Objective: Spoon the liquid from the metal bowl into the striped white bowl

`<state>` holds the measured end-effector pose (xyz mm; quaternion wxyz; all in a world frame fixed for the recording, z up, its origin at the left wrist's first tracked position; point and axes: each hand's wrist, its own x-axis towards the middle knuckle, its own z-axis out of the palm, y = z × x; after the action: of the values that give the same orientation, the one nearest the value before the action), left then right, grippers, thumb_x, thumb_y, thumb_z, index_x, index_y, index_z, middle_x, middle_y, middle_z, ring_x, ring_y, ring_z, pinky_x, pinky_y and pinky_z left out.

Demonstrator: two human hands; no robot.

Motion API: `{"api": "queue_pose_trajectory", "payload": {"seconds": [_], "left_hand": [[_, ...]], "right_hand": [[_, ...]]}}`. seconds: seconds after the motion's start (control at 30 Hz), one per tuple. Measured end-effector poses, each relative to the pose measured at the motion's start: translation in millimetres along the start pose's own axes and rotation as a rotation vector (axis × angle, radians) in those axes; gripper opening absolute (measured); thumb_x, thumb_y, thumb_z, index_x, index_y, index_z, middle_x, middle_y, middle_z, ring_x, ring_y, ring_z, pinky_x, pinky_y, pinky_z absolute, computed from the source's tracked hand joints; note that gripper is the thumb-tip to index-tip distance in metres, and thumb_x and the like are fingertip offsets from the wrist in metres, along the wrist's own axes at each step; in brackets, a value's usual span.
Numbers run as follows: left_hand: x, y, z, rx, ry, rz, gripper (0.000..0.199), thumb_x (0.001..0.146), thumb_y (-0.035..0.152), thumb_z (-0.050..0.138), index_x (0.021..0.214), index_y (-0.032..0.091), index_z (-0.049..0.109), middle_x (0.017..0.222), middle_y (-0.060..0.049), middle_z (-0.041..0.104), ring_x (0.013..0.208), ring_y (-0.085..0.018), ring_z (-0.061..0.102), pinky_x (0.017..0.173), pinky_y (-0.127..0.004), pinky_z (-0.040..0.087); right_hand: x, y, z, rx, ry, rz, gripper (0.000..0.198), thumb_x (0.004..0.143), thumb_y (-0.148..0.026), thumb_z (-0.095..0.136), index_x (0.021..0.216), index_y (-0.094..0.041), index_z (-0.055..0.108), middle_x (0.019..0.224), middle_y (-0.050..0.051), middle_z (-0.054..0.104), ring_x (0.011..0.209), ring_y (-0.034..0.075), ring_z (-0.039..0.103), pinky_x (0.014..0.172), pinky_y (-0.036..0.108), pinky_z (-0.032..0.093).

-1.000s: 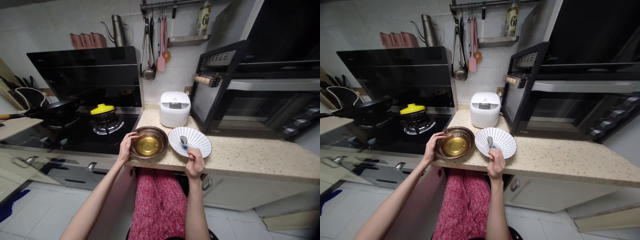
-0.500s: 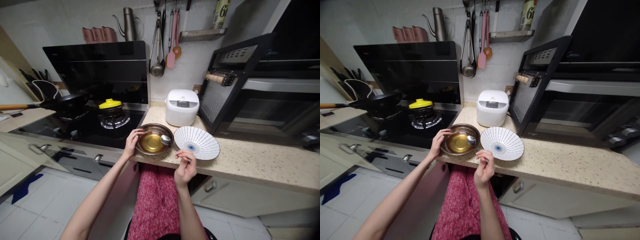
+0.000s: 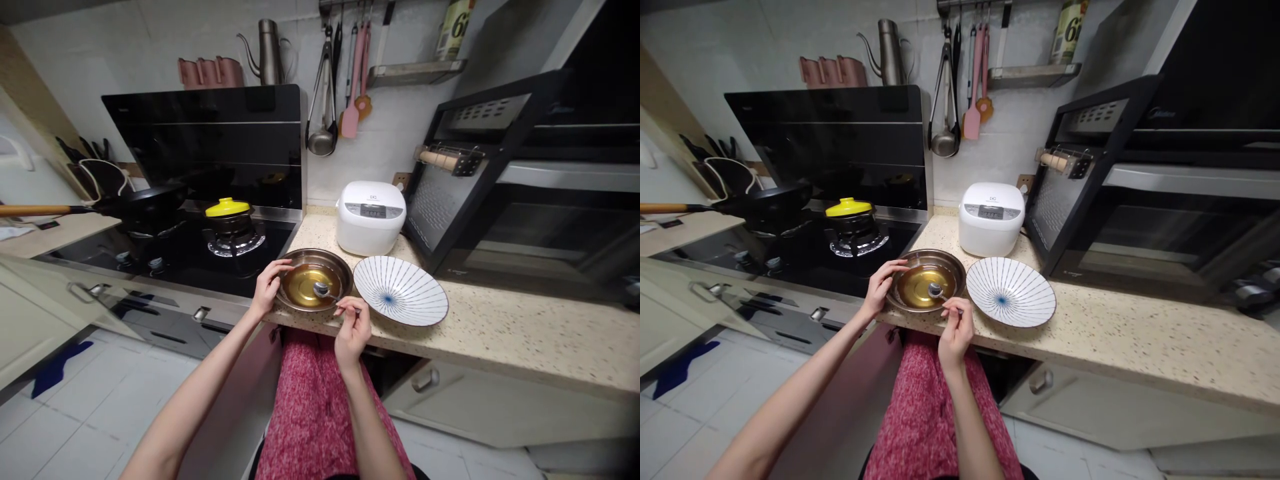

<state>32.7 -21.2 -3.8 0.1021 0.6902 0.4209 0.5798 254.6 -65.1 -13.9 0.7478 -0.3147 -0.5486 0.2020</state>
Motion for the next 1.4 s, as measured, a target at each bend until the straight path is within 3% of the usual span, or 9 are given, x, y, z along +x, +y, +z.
{"api": "queue_pose_trajectory", "payload": {"seconds": [0.3,0.53,0.9,1.4], "left_hand": [[-2.2,-1.2,0.6,-0.054,0.055,-0.082,0.043,0.074,0.018,0.047,0.106,0.017,0.076,0.131,-0.012,0.073,0.126,-0.032,0.065,0.112,-0.051,0.048],[-5.1,-1.6,0.3,-0.05,0.086,-0.112,0.046,0.073,0.019,0.047,0.108,0.018,0.077,0.135,-0.011,0.072,0.13,-0.032,0.064,0.115,-0.051,0.047],[-8.5,-2.5,1.8,0.02,0.155,-0.151,0.043,0.071,0.016,0.047,0.099,0.018,0.08,0.132,-0.009,0.074,0.127,-0.032,0.068,0.112,-0.051,0.05],[-5.8,-4.4,1.5,-0.158,0.15,-0.221,0.039,0.083,0.019,0.05,0.102,0.018,0.083,0.135,-0.009,0.071,0.132,-0.031,0.065,0.117,-0.048,0.047]], "right_hand": [[-2.6,7.2,8.1,-0.031,0.002,-0.002,0.026,0.107,-0.031,0.043,0.087,-0.021,0.056,0.082,-0.001,0.06,0.064,0.011,0.055,0.062,0.024,0.047],[-2.6,11.0,10.2,-0.082,-0.025,-0.019,0.026,0.107,-0.032,0.042,0.087,-0.022,0.055,0.082,0.001,0.062,0.074,0.013,0.059,0.065,0.025,0.047],[2.3,15.8,11.9,-0.097,-0.015,-0.021,0.028,0.106,-0.035,0.042,0.085,-0.022,0.055,0.08,0.0,0.061,0.072,0.014,0.058,0.067,0.026,0.046],[-2.5,7.6,12.6,-0.117,-0.018,-0.031,0.026,0.106,-0.03,0.042,0.085,-0.022,0.055,0.081,0.0,0.061,0.075,0.014,0.059,0.069,0.026,0.045]]}}
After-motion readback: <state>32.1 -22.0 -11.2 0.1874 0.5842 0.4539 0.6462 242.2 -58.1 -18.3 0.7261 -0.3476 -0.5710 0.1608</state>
